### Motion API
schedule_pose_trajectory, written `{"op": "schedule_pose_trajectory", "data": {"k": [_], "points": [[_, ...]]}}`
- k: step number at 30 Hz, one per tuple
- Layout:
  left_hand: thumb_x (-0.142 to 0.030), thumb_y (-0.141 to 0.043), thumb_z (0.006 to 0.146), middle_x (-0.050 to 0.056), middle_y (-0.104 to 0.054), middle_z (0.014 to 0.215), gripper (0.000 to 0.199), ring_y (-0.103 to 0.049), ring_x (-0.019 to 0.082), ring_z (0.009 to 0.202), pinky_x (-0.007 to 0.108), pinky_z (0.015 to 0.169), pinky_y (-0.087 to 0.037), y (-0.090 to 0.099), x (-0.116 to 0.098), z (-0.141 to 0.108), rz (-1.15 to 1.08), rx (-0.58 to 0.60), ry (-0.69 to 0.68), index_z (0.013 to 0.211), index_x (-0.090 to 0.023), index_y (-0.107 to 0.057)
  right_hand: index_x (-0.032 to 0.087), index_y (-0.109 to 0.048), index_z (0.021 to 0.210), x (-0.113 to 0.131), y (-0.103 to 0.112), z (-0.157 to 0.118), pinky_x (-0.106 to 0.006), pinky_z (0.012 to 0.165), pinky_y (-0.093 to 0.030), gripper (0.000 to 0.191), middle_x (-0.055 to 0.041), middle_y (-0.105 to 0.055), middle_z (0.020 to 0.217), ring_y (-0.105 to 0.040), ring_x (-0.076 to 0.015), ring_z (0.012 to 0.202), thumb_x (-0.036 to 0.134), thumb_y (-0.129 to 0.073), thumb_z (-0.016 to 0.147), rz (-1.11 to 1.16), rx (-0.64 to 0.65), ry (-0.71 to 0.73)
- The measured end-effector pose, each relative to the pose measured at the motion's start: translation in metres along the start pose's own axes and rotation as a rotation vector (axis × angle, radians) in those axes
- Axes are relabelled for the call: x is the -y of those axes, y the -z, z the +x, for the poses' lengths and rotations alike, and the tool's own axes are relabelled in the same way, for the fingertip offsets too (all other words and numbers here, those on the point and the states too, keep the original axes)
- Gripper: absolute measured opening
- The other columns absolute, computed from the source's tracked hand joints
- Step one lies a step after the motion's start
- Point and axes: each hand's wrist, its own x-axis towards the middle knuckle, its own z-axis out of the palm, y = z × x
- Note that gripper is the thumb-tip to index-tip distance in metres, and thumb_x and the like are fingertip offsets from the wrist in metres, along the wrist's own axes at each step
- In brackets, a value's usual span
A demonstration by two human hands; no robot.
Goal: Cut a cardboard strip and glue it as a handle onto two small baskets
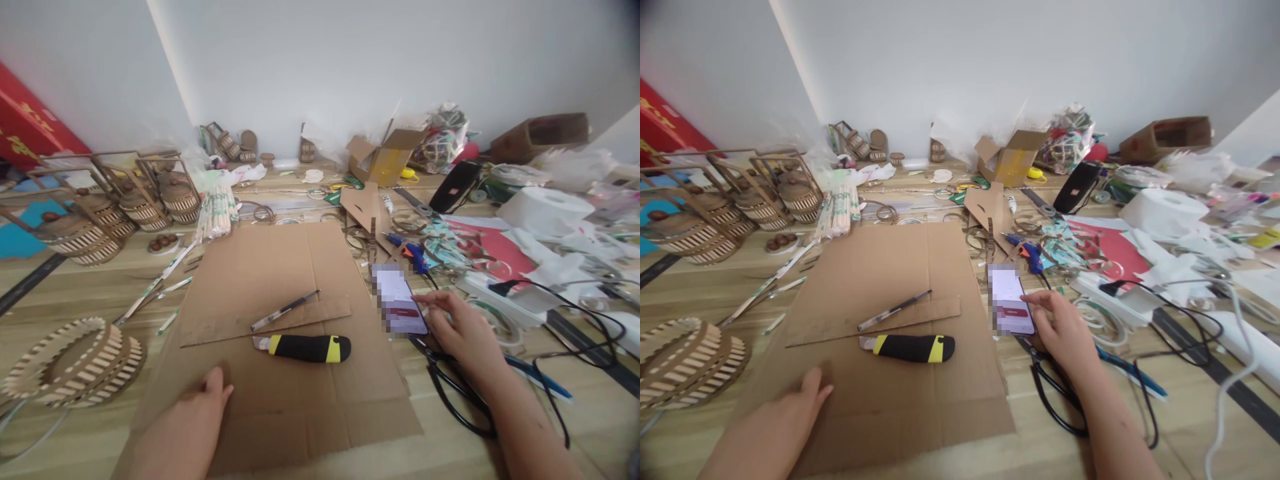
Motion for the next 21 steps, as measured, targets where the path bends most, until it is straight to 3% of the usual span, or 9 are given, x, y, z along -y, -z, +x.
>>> {"op": "schedule_pose_trajectory", "data": {"k": [4,8,15,21], "points": [[-0.008,-0.021,0.102,0.019,-0.076,0.086,0.043,-0.076,0.032,0.081,0.041,0.065,-0.059,0.008,-0.004,0.001,0.070,0.123,0.047,0.120,-0.008,-0.060,0.027,-0.046,0.089,-0.009,-0.011,0.002,-0.043,0.080,-0.052,0.007,-0.0102,-0.075,0.105,-0.070,-0.0279,0.091,0.031,-0.043,0.084,-0.016,-0.025,0.032],[-0.010,-0.020,0.103,0.020,-0.076,0.093,0.045,-0.075,0.032,0.087,0.043,0.070,-0.060,0.015,-0.006,0.003,0.085,0.195,0.061,0.127,-0.007,-0.058,0.026,-0.045,0.092,-0.017,-0.021,0.008,-0.051,0.087,-0.048,0.008,-0.0138,-0.073,0.111,-0.065,-0.0329,0.102,0.029,-0.040,0.086,-0.065,-0.046,0.047],[-0.010,-0.020,0.103,0.020,-0.076,0.094,0.045,-0.075,0.033,0.088,0.046,0.071,-0.060,0.018,-0.006,0.002,0.082,0.205,0.047,0.128,-0.008,-0.057,0.026,-0.047,0.095,-0.018,-0.023,0.023,-0.049,0.085,-0.048,0.011,-0.0115,-0.072,0.108,-0.064,-0.0323,0.102,0.024,-0.042,0.086,-0.123,-0.029,0.066],[-0.012,-0.024,0.102,0.017,-0.076,0.082,0.042,-0.075,0.035,0.078,0.044,0.063,-0.059,0.002,0.000,0.004,0.085,0.119,0.035,0.123,-0.009,-0.061,0.025,-0.046,0.094,-0.020,-0.028,0.027,-0.052,0.089,-0.047,0.013,-0.0116,-0.072,0.109,-0.063,-0.0328,0.104,0.020,-0.039,0.085,-0.120,-0.001,0.081]]}}
